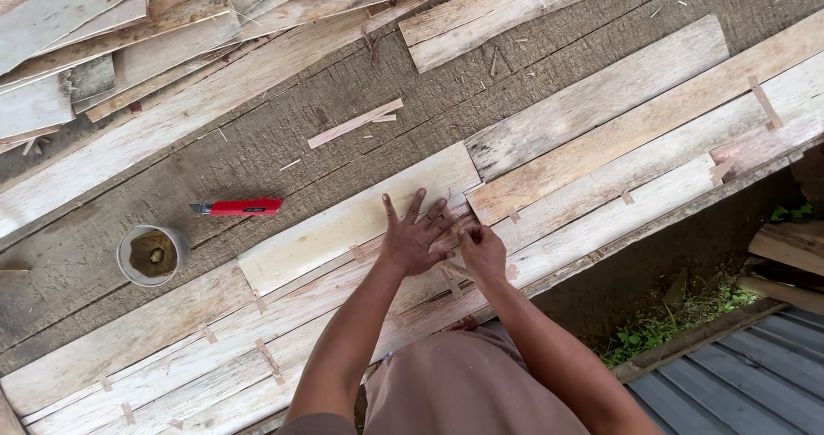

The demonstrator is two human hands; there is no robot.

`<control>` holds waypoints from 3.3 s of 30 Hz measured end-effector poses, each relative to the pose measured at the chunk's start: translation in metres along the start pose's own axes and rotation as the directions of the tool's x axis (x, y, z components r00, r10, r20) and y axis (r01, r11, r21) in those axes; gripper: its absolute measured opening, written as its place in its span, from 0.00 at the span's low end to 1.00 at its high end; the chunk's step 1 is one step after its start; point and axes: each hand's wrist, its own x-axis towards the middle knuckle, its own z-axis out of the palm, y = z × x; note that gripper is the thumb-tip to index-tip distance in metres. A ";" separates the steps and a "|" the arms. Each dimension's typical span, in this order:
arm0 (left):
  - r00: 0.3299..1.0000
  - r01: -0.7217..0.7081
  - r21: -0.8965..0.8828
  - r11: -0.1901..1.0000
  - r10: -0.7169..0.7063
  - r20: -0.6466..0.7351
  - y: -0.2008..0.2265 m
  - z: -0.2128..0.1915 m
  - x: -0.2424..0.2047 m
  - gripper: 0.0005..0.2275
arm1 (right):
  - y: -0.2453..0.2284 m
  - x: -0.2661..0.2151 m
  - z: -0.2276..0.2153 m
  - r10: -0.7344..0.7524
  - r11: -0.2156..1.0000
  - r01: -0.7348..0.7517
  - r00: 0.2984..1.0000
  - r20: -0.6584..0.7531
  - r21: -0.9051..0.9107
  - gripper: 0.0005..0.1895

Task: The person arranges wooden planks on a workbench, applies a paste-like substance from a container using a small stick, and places thin wooden strips between the planks. The person continues to align and adjust the planks and strips throughout the clip.

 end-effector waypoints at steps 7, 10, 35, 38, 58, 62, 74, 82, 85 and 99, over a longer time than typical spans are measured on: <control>1.000 0.011 0.019 1.000 -0.011 0.009 0.005 -0.004 -0.001 0.35 | -0.018 -0.012 -0.009 0.035 0.997 -0.034 0.999 0.022 -0.065 0.13; 0.999 0.038 0.024 0.999 -0.039 0.031 0.006 -0.006 0.000 0.36 | -0.018 -0.010 -0.006 0.054 0.990 -0.049 0.998 0.035 -0.132 0.14; 0.993 0.026 0.066 0.998 -0.033 0.109 0.005 -0.015 -0.003 0.44 | -0.056 -0.023 -0.058 -0.406 0.892 0.401 0.914 0.016 -0.208 0.36; 0.994 0.019 0.074 0.997 -0.026 0.107 0.005 -0.011 -0.004 0.44 | -0.067 -0.005 -0.052 -0.475 0.810 0.451 0.879 0.032 -0.376 0.47; 0.994 0.038 0.069 0.997 -0.045 0.101 0.006 0.004 0.005 0.46 | -0.110 0.027 -0.032 -0.282 0.621 0.350 0.935 0.216 -0.702 0.61; 0.992 0.057 -0.001 0.998 -0.057 0.110 0.006 0.013 0.006 0.48 | -0.112 0.029 -0.030 -0.282 0.701 0.345 0.938 0.201 -0.624 0.65; 0.986 0.040 -0.045 0.998 -0.032 0.162 0.004 0.006 0.005 0.52 | -0.120 0.021 -0.024 -0.363 0.726 0.380 0.920 0.150 -0.573 0.61; 0.986 0.048 -0.048 0.998 -0.040 0.160 -0.002 0.008 0.013 0.52 | -0.110 0.049 -0.015 -0.357 0.784 0.361 0.928 0.108 -0.506 0.65; 0.980 0.030 -0.038 0.999 -0.022 0.197 0.005 0.001 0.001 0.51 | -0.101 0.042 -0.016 -0.336 0.787 0.337 0.937 0.100 -0.516 0.66; 0.998 0.036 -0.361 0.932 -0.018 0.055 -0.022 0.033 0.017 0.43 | -0.103 0.025 -0.052 -0.405 0.796 0.434 0.900 0.161 -0.422 0.65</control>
